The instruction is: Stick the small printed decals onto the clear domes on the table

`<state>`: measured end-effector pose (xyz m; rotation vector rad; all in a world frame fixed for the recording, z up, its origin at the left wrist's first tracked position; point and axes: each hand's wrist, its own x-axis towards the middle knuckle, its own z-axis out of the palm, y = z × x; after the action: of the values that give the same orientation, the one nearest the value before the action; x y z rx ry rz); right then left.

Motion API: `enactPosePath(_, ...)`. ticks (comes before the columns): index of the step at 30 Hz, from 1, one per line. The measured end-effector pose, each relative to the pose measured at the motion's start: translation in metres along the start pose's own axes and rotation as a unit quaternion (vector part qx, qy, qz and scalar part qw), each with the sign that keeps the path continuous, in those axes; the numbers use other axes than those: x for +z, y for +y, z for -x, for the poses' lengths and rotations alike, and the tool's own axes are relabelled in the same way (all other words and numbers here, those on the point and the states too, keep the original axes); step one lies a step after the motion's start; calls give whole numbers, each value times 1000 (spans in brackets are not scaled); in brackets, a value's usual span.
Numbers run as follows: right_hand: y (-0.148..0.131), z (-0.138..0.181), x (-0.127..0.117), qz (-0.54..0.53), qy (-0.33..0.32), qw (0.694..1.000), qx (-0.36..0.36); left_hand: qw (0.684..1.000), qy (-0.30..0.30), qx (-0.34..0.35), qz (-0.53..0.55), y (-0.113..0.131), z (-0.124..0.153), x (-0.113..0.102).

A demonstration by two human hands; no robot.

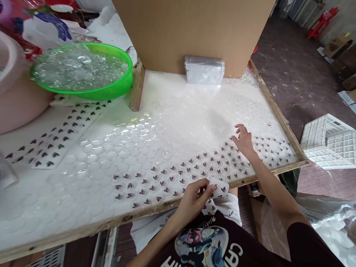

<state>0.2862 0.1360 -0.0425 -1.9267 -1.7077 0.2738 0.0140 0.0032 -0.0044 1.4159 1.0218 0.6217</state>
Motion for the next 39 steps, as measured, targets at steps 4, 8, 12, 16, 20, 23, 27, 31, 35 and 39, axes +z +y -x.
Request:
enactPosePath(4, 10, -11, -16, -62, 24, 997, 47, 1000, 1, 6, -10, -2, -1, 1)
enactPosePath(8, 17, -20, -23, -119, -57, 981, 144, 1000, -1, 6, -9, -2, -2, 2)
enactPosePath(12, 17, -21, -17, -101, -81, 979, 160, 1000, 1, 5, -1, -1, -2, 3)
enactPosePath(16, 13, -22, -10, -67, -82, 982, 153, 1000, 2, 14, -2, 0, -3, 2)
enactPosePath(20, 8, -20, -10, -27, -73, 987, 143, 1000, 3, 15, 6, 2, -4, 1)
enactPosePath(23, 4, -15, -14, 12, -88, 991, 100, 1000, 2, 14, 18, 3, -3, 0)
enactPosePath(27, 4, -8, -23, 72, -111, 989, 64, 999, 15, 16, 23, 5, -3, -2)
enactPosePath(31, 3, 3, -38, 69, -91, 990, 82, 999, 35, 20, 24, 5, -4, -5)
enactPosePath(35, -28, 35, -57, -107, -108, 986, 66, 997, 63, 22, 33, 6, -5, -4)
enactPosePath(39, -75, 82, -67, -263, -279, 924, -4, 994, 100, 20, 47, 7, -6, -1)
